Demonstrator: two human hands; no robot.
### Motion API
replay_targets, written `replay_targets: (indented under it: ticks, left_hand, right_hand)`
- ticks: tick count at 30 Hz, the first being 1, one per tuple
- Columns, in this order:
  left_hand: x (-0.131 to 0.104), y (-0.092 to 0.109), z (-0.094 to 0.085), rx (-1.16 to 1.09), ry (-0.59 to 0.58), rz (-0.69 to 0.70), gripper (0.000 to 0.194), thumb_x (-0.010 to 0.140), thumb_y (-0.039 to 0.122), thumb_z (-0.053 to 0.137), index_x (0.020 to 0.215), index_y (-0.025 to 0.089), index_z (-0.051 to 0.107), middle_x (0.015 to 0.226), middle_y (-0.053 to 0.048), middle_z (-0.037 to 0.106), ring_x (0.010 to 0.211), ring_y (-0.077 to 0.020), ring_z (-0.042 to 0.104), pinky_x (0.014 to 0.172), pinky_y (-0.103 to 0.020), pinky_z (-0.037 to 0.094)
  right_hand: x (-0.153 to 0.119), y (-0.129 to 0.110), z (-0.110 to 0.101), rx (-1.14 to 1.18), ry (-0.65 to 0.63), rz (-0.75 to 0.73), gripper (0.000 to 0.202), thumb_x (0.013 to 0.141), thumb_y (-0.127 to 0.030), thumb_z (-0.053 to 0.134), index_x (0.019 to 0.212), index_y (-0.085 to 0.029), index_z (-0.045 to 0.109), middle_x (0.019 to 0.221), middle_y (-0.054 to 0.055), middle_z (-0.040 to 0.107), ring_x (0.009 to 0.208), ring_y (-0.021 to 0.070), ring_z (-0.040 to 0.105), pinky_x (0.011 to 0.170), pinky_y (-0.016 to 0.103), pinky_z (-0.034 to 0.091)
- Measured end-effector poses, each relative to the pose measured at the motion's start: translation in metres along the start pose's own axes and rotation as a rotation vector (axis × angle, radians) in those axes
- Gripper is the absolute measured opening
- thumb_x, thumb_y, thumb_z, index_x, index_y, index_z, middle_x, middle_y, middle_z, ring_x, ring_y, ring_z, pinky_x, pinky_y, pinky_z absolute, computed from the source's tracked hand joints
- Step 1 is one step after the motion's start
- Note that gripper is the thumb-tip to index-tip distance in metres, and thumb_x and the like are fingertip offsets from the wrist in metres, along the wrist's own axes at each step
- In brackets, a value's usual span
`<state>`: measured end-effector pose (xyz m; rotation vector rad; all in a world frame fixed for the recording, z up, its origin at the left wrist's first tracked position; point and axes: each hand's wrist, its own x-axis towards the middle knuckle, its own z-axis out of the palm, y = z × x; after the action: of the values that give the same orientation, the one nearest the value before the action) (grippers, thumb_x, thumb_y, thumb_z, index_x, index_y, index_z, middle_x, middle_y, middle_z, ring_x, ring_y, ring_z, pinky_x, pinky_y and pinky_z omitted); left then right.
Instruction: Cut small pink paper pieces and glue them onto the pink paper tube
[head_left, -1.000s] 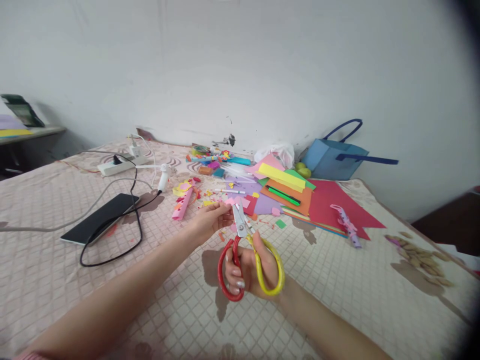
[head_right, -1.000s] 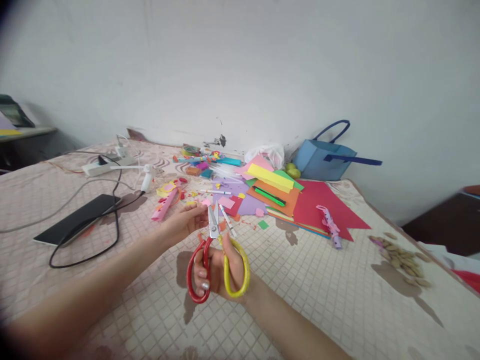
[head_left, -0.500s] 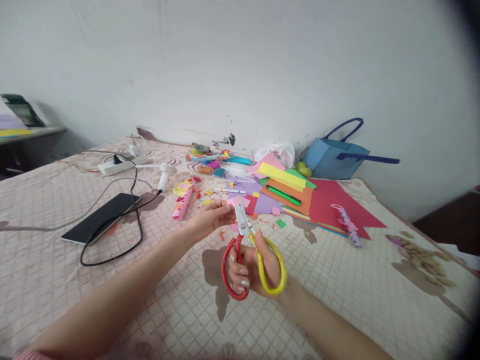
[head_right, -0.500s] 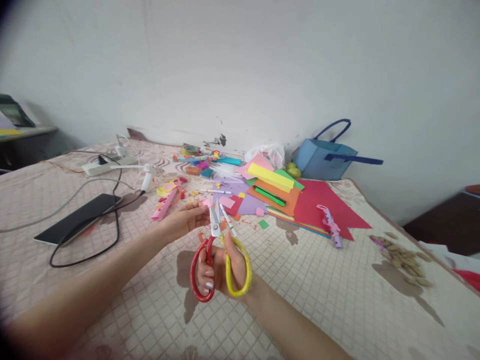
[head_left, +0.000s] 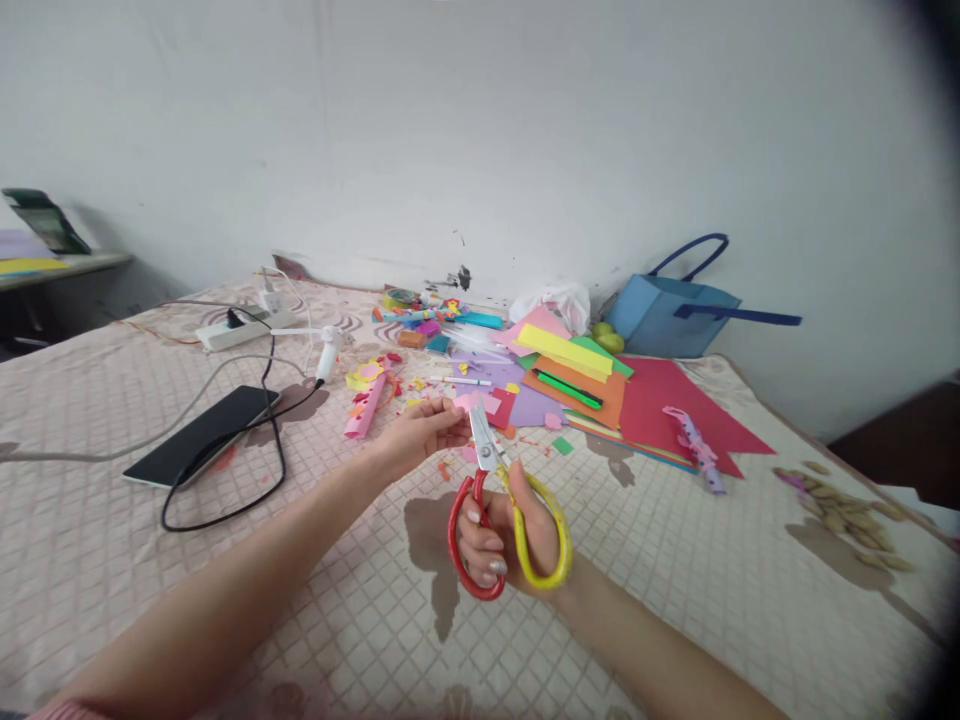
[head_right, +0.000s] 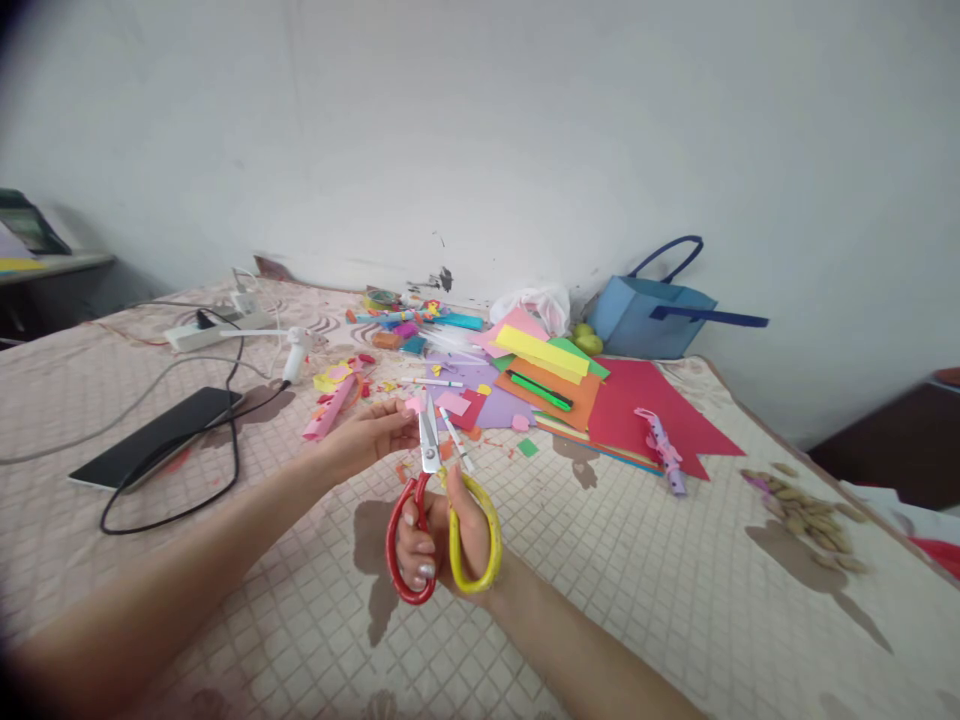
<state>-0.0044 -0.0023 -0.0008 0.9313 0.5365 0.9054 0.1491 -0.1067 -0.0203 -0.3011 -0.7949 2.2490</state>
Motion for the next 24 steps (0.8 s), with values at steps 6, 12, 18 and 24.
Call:
replay_targets:
  ticks: [6, 12, 18, 24]
  left_hand:
    - [0.0013, -0.0007, -0.0016, 0.025, 0.002, 0.004, 0.015, 0.073, 0.023, 0.068, 0.073, 0.014, 0.056, 0.077, -0.005, 0.066, 0.068, -0.0130, 0.065, 0.069, -0.026, 0.051]
    - [0.0026, -0.0015, -0.0035, 0.030, -0.003, 0.012, 0.016, 0.072, 0.023, 0.069, 0.073, 0.013, 0.056, 0.076, -0.006, 0.066, 0.067, -0.0132, 0.065, 0.068, -0.026, 0.051]
    - [0.0005, 0.0018, -0.0014, 0.034, -0.017, 0.017, 0.017, 0.072, 0.022, 0.069, 0.072, 0.013, 0.055, 0.075, -0.005, 0.066, 0.068, -0.0132, 0.064, 0.069, -0.026, 0.051]
    - [0.0000, 0.0042, -0.0010, 0.054, -0.027, 0.034, 0.016, 0.072, 0.022, 0.068, 0.073, 0.013, 0.055, 0.075, -0.005, 0.066, 0.067, -0.0131, 0.064, 0.068, -0.026, 0.051]
  right_hand:
    - [0.0014, 0.0011, -0.0022, 0.004, -0.008, -0.003, 0.064, 0.080, -0.073, 0.020, 0.075, -0.017, 0.051, 0.052, -0.006, 0.036, 0.038, 0.0083, 0.032, 0.040, 0.023, 0.029]
    - [0.0006, 0.0018, -0.0037, 0.005, 0.007, 0.001, 0.063, 0.079, -0.073, 0.024, 0.075, -0.017, 0.050, 0.051, -0.006, 0.037, 0.037, 0.0075, 0.033, 0.040, 0.023, 0.029]
    - [0.0008, 0.0010, -0.0013, 0.027, -0.011, 0.005, 0.063, 0.080, -0.072, 0.023, 0.074, -0.016, 0.051, 0.049, -0.006, 0.036, 0.036, 0.0070, 0.032, 0.038, 0.022, 0.029]
    - [0.0004, 0.0030, -0.0028, 0.026, -0.003, 0.001, 0.065, 0.077, -0.076, 0.023, 0.071, -0.017, 0.049, 0.047, -0.007, 0.035, 0.034, 0.0059, 0.029, 0.036, 0.020, 0.028]
